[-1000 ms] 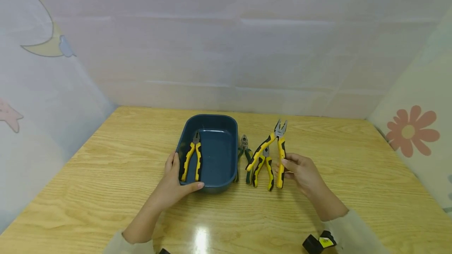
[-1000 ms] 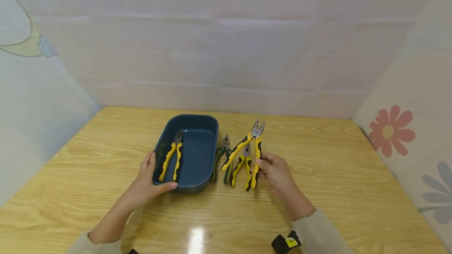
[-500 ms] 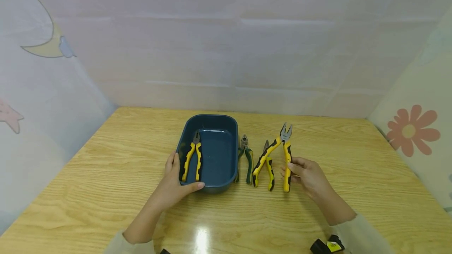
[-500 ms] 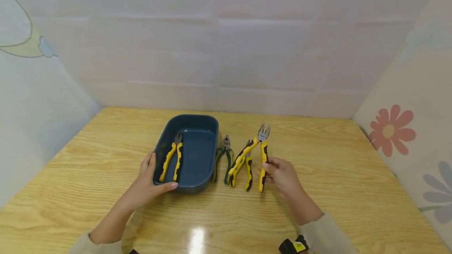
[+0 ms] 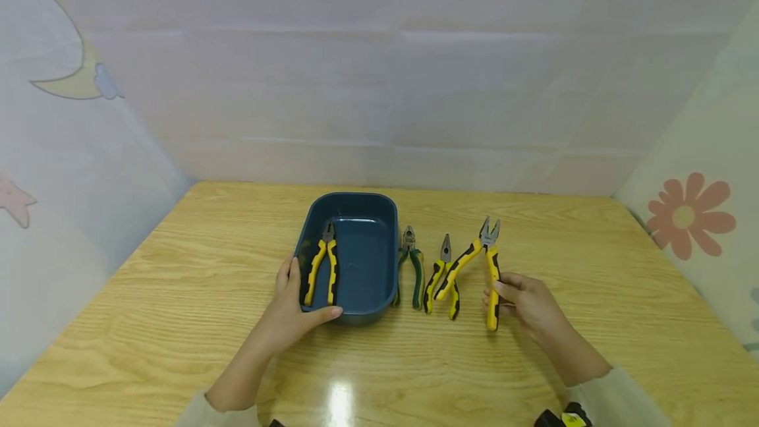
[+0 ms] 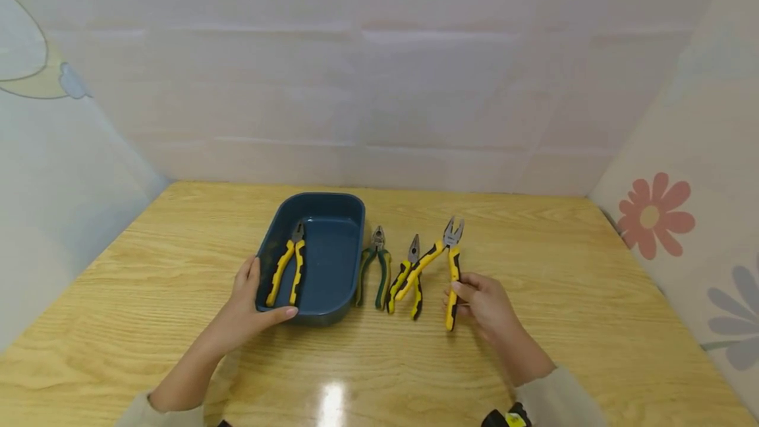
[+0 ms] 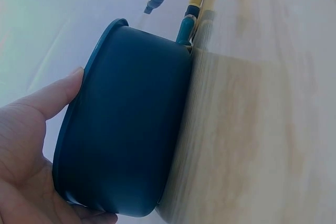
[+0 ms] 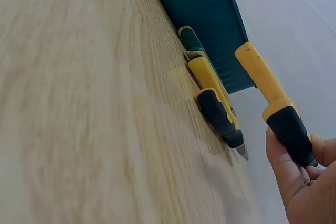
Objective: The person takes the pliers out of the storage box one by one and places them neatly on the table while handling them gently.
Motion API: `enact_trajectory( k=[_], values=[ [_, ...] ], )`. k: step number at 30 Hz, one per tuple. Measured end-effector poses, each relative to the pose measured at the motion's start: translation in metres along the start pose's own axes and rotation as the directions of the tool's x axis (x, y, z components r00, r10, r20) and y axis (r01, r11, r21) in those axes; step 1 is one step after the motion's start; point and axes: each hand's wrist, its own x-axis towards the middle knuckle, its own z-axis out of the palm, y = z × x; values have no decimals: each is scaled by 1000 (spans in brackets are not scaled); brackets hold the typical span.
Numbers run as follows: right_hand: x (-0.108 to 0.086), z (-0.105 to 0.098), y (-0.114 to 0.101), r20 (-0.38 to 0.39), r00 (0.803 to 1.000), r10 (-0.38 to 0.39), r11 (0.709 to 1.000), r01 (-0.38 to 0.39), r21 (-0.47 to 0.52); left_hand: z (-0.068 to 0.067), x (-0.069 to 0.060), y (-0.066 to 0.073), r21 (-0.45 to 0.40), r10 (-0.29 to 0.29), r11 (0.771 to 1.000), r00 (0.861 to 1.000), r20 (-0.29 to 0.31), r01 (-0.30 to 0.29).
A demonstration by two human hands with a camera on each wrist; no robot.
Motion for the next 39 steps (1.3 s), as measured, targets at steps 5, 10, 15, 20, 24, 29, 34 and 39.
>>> enact_trajectory(
  k=[5,10,15,20,24,29,34,39],
  values=[
    [-2,-3,1,10,1000,3,1000,-3,-13,0,0,0,2,9,1000,1000,-1,-9],
    [-3,-7,3,33,999,-5,1000,6,-26,0,0,0,-3,5,1000,1000,-1,-5],
    [-4,-11,6,53,999,-9,999,10,-33,-1,0,1,-12,0,1000,1000,1,0],
    [-5,-14,8,58,998,-2,999,4,-34,-1,-1,2,-10,3,1000,1000,3,-3],
    [-6,-17,11,61,998,13,1000,-11,-28,-1,-1,2,-11,4,1000,1000,3,-3],
    [-6,-21,13,82,997,8,999,-5,-34,-1,-1,2,-10,3,1000,1000,2,-3],
    [-6,-23,15,90,996,11,999,-7,-39,-2,-1,2,-13,6,1000,1000,1,-6],
    [-8,-25,17,76,997,27,998,-22,-61,-1,0,2,-13,9,1000,1000,2,-9]
  ],
)
